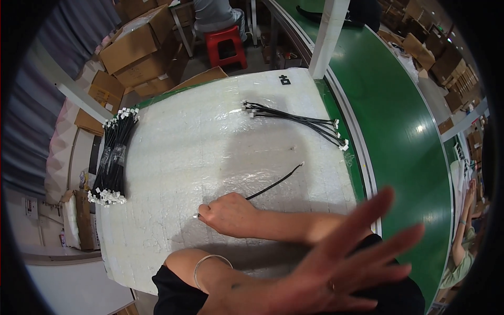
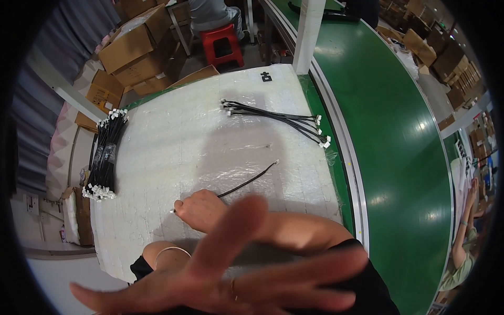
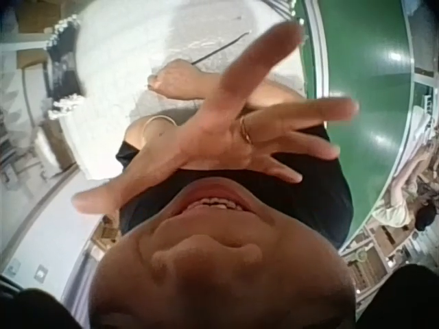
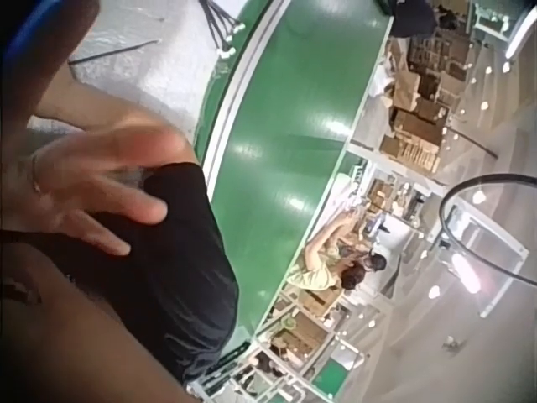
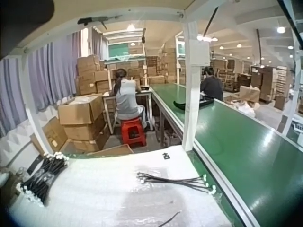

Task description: Connecting wire harnesses to circuit boards inside plastic components on an assembly line.

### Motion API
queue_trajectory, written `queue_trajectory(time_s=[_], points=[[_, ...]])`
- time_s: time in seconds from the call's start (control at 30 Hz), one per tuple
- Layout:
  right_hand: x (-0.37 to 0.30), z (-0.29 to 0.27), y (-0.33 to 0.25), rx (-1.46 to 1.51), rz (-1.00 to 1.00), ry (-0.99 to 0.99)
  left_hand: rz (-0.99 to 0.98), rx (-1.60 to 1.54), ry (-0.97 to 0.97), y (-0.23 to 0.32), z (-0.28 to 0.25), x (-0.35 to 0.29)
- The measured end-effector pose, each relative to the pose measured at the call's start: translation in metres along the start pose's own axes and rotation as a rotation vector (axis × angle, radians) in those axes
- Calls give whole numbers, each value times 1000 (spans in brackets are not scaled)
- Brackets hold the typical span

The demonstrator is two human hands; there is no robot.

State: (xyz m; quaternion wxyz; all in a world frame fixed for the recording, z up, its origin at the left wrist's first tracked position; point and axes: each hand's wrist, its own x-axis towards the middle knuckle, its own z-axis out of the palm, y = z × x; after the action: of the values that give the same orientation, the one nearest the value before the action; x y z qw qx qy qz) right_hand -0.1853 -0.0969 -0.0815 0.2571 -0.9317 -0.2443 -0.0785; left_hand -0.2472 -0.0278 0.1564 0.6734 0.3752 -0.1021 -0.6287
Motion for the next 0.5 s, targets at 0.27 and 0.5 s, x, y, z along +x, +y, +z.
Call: queue_trajectory(time_s=[0.27,0.5], points=[[5,-4,-8,18,17,-110,462,722,159,-20,3,0],[0,3,-3,13,17,-2,530,665,469,-32,23,7]])
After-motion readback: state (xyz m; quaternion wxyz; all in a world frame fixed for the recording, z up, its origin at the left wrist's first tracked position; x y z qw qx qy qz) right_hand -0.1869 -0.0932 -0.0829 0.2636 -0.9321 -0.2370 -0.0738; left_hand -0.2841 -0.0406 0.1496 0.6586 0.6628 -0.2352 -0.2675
